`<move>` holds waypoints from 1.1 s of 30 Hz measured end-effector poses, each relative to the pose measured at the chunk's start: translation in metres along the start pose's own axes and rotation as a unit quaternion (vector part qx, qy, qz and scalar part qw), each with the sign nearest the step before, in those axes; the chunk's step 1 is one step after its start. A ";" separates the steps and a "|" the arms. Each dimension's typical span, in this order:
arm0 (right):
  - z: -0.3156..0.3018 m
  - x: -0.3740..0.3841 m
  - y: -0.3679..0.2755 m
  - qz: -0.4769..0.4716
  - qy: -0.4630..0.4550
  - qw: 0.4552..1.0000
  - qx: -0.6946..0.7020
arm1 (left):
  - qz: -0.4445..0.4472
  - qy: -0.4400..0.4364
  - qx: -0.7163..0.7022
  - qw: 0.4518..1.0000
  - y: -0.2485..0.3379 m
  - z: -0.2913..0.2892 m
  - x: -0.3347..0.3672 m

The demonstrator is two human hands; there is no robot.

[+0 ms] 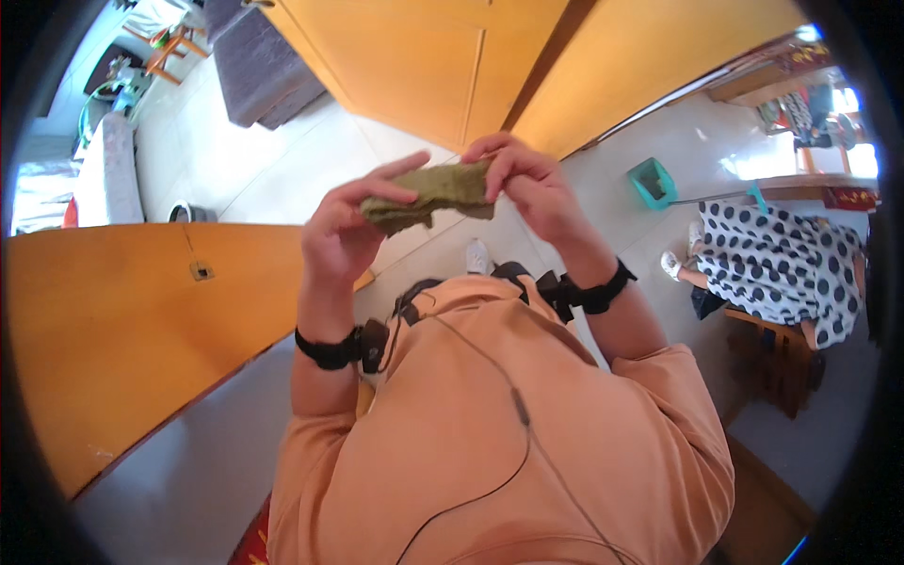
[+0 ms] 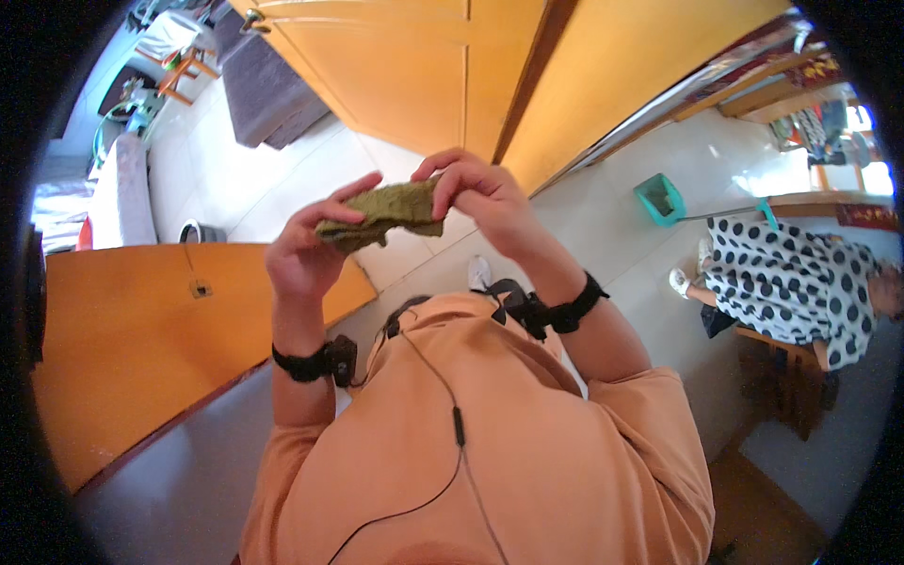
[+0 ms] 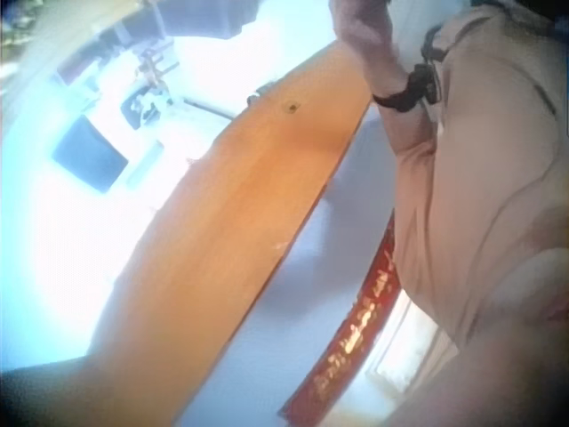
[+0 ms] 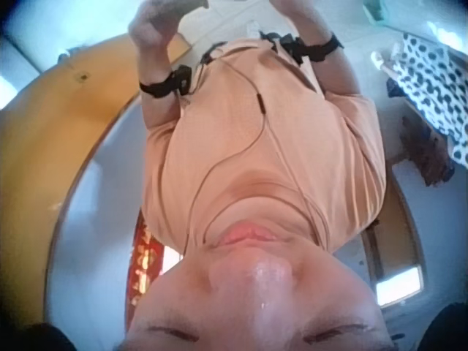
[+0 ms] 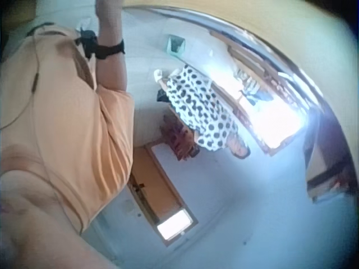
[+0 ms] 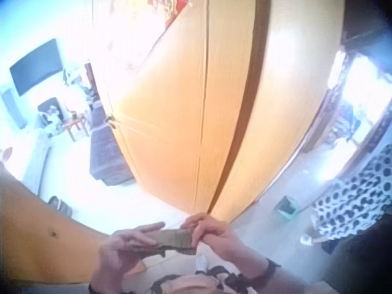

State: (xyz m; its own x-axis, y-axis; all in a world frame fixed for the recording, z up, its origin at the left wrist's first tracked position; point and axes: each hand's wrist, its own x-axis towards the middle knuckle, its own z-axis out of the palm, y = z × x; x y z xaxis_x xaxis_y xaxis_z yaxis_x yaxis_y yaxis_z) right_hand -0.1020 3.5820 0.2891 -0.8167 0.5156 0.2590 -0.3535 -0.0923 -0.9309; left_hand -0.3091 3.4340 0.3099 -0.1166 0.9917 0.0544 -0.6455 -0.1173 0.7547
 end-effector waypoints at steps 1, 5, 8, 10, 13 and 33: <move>-0.009 0.005 -0.005 -0.028 -0.027 0.999 0.001 | 0.008 -0.029 0.005 1.000 0.005 0.007 0.010; -0.016 0.025 -0.020 -0.009 -0.001 0.998 0.068 | 0.040 -0.056 0.074 0.995 0.005 0.020 0.043; -0.013 0.046 -0.018 0.019 0.044 0.998 0.030 | 0.045 -0.040 0.111 0.992 0.007 0.017 0.056; -0.017 0.056 -0.013 0.038 0.044 0.998 0.039 | 0.071 0.004 0.244 0.967 0.008 0.015 0.064; -0.017 0.080 -0.008 0.024 0.035 0.999 -0.027 | 0.048 0.077 0.181 0.979 0.027 0.012 0.080; 0.085 0.293 0.077 0.127 0.141 0.976 -0.107 | -0.093 0.057 0.309 0.945 0.184 -0.192 0.137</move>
State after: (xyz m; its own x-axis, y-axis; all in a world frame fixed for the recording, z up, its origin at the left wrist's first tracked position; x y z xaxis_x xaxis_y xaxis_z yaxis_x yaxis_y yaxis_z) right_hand -0.4069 3.6535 0.3150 -0.6972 0.7157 -0.0405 -0.0273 -0.0829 -0.9962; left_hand -0.5884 3.5378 0.3305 -0.1478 0.9758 -0.1609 -0.1039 0.1465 0.9837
